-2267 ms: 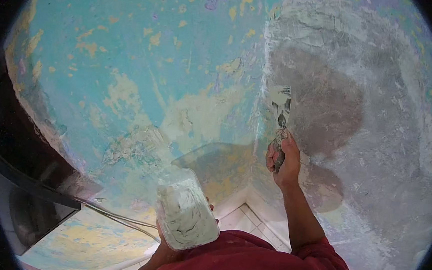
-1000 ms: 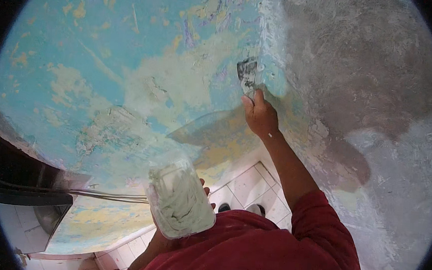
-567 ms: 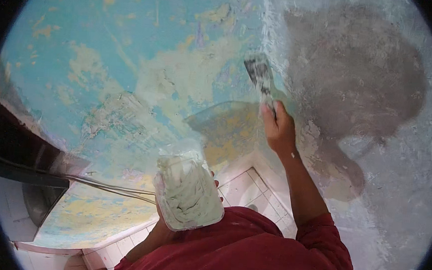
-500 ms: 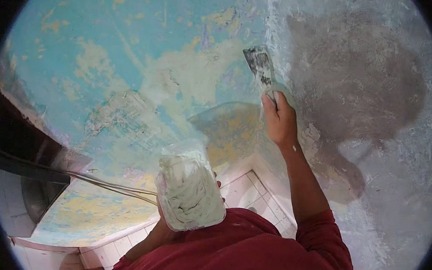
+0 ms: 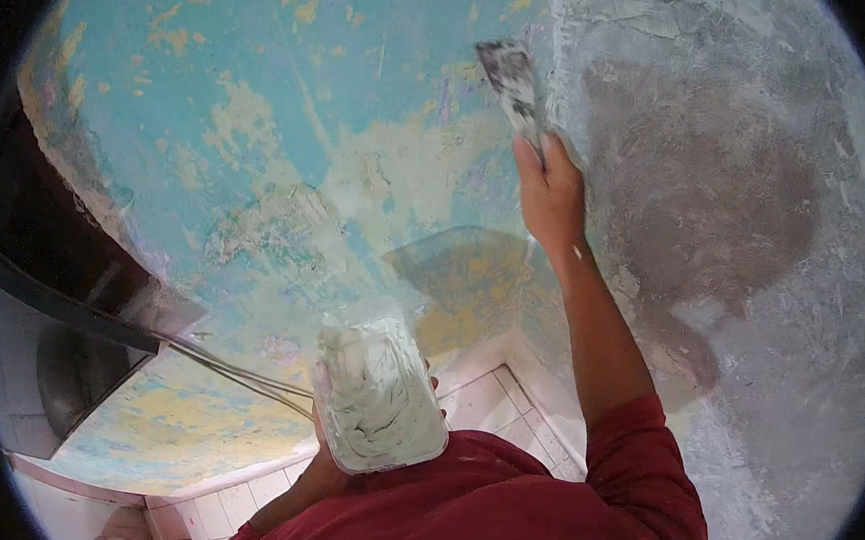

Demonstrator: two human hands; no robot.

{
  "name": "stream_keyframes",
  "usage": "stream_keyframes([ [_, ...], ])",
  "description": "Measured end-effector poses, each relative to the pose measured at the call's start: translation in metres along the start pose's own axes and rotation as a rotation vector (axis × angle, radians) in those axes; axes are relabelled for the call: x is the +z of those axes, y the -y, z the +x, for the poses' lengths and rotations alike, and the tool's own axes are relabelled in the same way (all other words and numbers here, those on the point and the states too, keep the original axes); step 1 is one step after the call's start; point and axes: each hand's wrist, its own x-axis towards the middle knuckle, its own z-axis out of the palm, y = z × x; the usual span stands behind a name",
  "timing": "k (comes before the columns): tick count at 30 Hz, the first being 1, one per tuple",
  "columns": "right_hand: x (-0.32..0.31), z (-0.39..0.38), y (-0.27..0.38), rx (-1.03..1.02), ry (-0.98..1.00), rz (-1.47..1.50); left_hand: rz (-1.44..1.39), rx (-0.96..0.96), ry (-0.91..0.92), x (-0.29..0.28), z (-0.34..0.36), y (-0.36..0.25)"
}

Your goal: The person applies wall putty to a wall with peeling paint using a putty knife, smoothing the putty over the damaged area.

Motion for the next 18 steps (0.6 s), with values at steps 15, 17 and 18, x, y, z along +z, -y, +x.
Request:
stream_keyframes([
  [15,-0.018,-0.149,-0.026,0.667,0.007,0.479,0.160,-0.134,0.155,-0.012,-0.001,-0.022],
  [17,-0.027,-0.127,-0.015,0.555,-0.037,0.493,0.162,-0.162,0.156,-0.007,-0.001,-0.022],
  [18,-0.030,-0.113,-0.012,0.451,-0.066,0.502,0.060,-0.184,0.170,-0.003,0.000,-0.022],
])
